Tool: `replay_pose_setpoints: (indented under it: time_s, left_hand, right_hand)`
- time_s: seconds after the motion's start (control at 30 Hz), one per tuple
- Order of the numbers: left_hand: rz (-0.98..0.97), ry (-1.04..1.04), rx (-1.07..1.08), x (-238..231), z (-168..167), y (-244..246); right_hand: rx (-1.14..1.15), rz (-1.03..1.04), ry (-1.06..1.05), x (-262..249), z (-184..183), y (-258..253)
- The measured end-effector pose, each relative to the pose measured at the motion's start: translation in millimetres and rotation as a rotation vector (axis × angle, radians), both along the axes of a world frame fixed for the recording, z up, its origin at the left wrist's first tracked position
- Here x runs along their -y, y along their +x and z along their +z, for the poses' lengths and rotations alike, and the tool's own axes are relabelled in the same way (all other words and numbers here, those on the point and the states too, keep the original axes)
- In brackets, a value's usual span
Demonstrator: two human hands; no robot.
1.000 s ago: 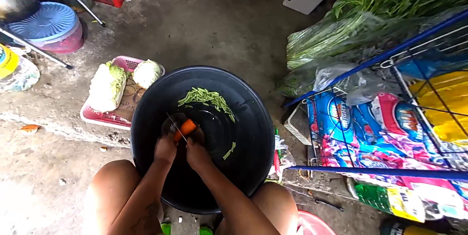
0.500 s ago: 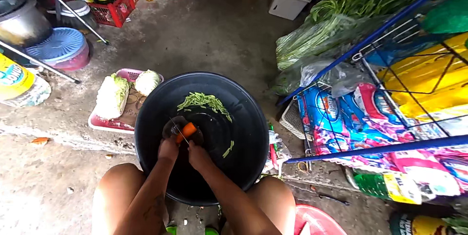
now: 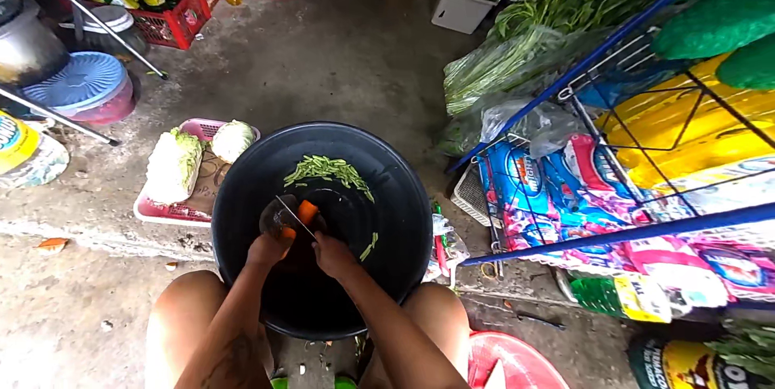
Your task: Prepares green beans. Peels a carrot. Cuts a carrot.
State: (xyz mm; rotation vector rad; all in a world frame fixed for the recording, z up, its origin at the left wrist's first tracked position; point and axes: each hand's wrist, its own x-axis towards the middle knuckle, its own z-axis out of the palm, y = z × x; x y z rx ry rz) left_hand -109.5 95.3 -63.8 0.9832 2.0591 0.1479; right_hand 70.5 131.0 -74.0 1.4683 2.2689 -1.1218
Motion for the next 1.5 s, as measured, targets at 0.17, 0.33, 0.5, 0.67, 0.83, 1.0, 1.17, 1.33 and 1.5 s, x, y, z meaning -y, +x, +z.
replay_pose_setpoints:
  time_s: [0.17, 0.33, 0.5, 0.67, 0.83, 1.0, 1.17, 1.33, 1.5]
  left_hand:
    - [-0.017, -0.049, -0.02, -3, 3, -1]
    - [-0.077, 0.055, -0.137, -7, 18, 14]
    - [-0.132, 0.156, -0.085, 1, 9, 18]
    - [0.02, 0.234, 0.176, 8, -11, 8]
    - [0.321, 0.269, 0.464, 13, -17, 16]
    - [0.567, 0.326, 0.565, 16, -16, 22]
    - [0.579, 0.328, 0.552, 14, -17, 21]
    - [0.734, 0.262, 0.591, 11, -14, 25]
    - [0.775, 0.293, 0.58, 12, -18, 31]
  right_hand:
    - [0.042, -0.02, 0.011, 12, 1, 3]
    - [0.099, -0.07, -0.023, 21, -1, 5]
    - [0.1, -0.039, -0.032, 23, 0, 0]
    - [0.146, -0.063, 0.018, 11, -6, 8]
    - [0.121, -0.02, -0.01, 24, -1, 4]
    - [0.113, 0.013, -0.03, 29, 6, 2]
    - [0.12, 0.043, -0.018, 25, 24, 7]
    - [0.115, 0.058, 0.017, 35, 46, 8]
    - [0.131, 0.081, 0.022, 38, 50, 14]
